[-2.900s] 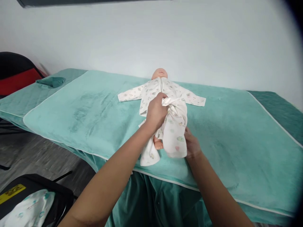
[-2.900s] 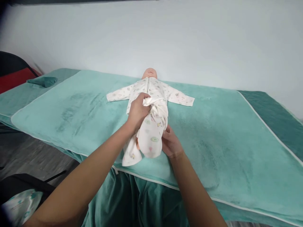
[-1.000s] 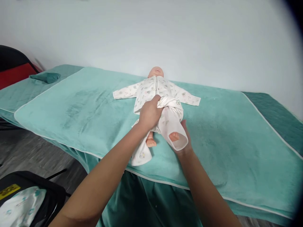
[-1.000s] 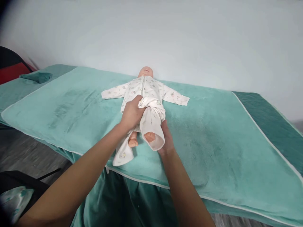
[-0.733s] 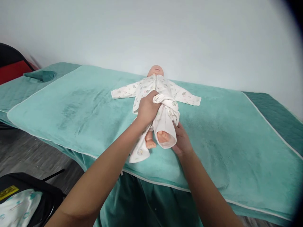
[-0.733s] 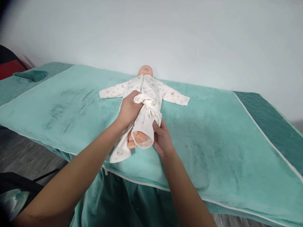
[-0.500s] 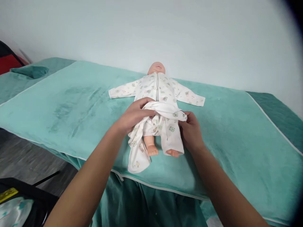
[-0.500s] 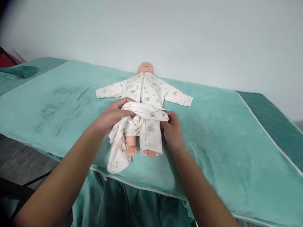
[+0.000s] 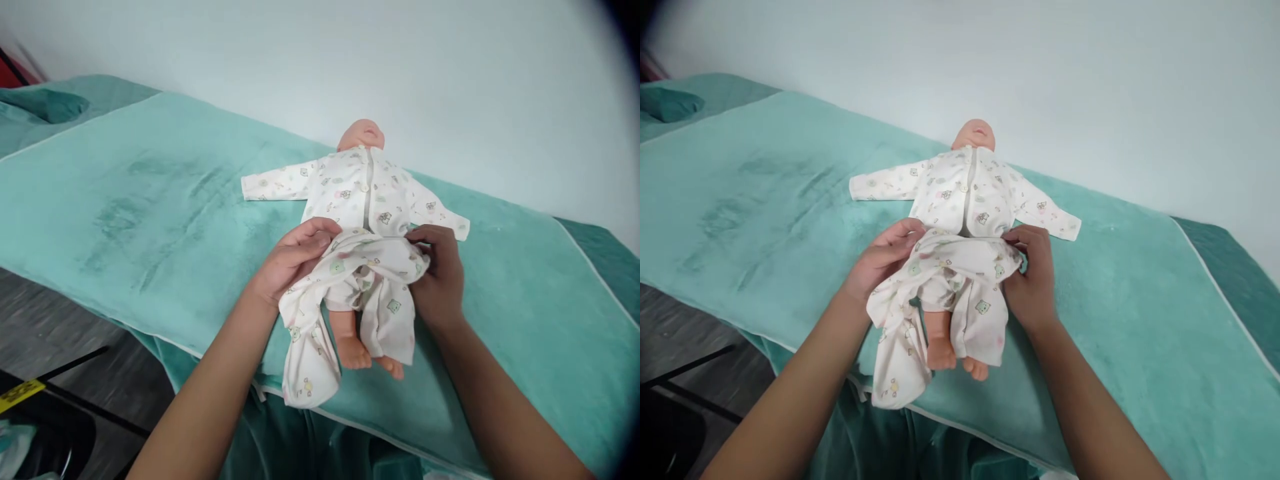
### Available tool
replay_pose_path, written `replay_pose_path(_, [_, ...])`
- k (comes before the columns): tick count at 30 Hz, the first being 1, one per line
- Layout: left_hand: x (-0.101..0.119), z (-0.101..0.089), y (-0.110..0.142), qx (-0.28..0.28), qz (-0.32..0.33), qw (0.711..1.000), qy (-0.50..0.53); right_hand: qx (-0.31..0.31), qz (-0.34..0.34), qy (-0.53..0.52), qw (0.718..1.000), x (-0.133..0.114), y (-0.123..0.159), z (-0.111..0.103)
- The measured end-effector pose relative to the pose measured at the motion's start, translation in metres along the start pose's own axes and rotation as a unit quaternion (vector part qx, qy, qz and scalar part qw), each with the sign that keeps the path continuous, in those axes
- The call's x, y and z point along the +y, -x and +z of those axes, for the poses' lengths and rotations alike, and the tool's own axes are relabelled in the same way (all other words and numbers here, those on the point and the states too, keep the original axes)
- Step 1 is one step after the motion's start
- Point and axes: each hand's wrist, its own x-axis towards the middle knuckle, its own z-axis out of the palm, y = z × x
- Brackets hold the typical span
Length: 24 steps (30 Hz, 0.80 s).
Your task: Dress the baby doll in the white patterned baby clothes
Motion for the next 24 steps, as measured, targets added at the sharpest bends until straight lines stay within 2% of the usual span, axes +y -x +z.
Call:
replay_pose_path(2, [0.000, -0.001, 0.001, -0.005, -0.002, 1.000, 0.004, -0.045, -0.026, -0.045, 0.998, -0.019, -0.009, -0.006])
replay_pose_path(3, [0.000, -0.001, 0.001, -0.011, -0.002, 1.000, 0.005, -0.097, -0.031, -0.060, 0.993, -0.031, -0.016, -0.009])
replay_pose_path(4, [0.000, -0.002, 0.002, -0.021, -0.002, 1.000, 0.007, -0.175, -0.025, -0.065, 0.982, -0.043, -0.025, -0.010])
replay_pose_path(6, [-0.001, -0.004, 0.002, -0.039, -0.003, 0.999, 0.009, -0.345, 0.020, -0.052, 0.937, -0.066, -0.044, -0.008])
replay_pose_path(7, [-0.001, -0.006, 0.003, -0.043, 0.000, 0.999, 0.011, -0.401, 0.041, -0.044, 0.914, -0.074, -0.052, -0.004])
replay_pose_path(9, [-0.002, -0.008, 0.003, -0.044, 0.010, 0.999, 0.020, -0.457, 0.086, -0.043, 0.884, -0.083, -0.062, 0.007])
replay_pose_path(12, [-0.002, -0.009, 0.004, -0.044, 0.019, 0.998, 0.034, -0.452, 0.154, -0.110, 0.872, -0.078, -0.061, 0.021])
replay_pose_path(15, [-0.002, -0.007, 0.002, -0.039, 0.012, 0.999, 0.019, -0.384, 0.240, -0.224, 0.863, -0.063, -0.051, 0.025])
replay_pose_path(18, [-0.002, -0.006, -0.001, -0.042, 0.008, 0.999, -0.001, -0.340, 0.318, -0.335, 0.819, -0.050, -0.047, 0.025])
replay_pose_path(21, [-0.001, -0.004, -0.001, -0.052, 0.010, 0.998, -0.033, -0.319, 0.343, -0.398, 0.789, -0.045, -0.048, 0.026])
replay_pose_path(24, [0.001, 0.000, 0.003, -0.062, 0.016, 0.993, -0.099, -0.294, 0.339, -0.415, 0.792, -0.044, -0.049, 0.027])
